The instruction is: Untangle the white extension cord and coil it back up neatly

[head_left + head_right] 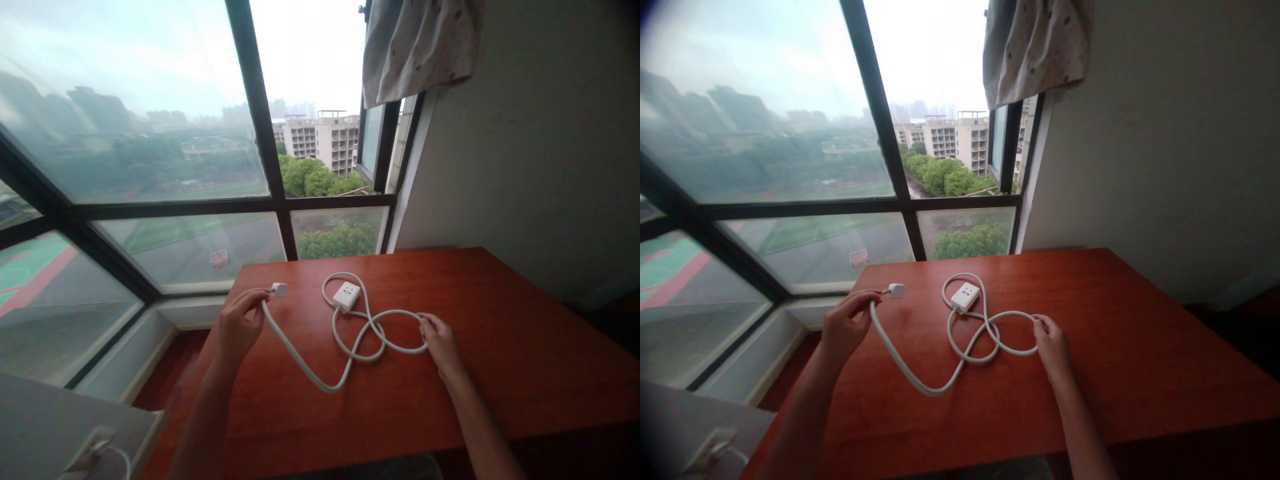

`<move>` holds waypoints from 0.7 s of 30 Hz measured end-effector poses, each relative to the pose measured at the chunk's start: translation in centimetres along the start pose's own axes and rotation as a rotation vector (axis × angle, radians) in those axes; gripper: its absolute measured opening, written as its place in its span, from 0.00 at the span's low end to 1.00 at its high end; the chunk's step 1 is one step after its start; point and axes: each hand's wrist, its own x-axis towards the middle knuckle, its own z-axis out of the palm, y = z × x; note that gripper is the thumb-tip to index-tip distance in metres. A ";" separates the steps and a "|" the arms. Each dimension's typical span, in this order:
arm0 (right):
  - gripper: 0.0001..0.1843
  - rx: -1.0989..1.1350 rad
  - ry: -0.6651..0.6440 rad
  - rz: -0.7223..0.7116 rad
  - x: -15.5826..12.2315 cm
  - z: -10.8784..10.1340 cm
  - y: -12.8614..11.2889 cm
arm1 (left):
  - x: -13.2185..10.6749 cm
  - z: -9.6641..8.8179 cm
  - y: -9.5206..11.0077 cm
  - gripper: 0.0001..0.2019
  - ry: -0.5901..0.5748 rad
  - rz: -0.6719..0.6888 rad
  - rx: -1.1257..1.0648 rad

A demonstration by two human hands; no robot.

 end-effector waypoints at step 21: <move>0.25 -0.062 -0.274 -0.070 -1.2 -0.9 -1.7 | -2.7 1.5 -4.5 0.13 -0.281 -0.217 0.006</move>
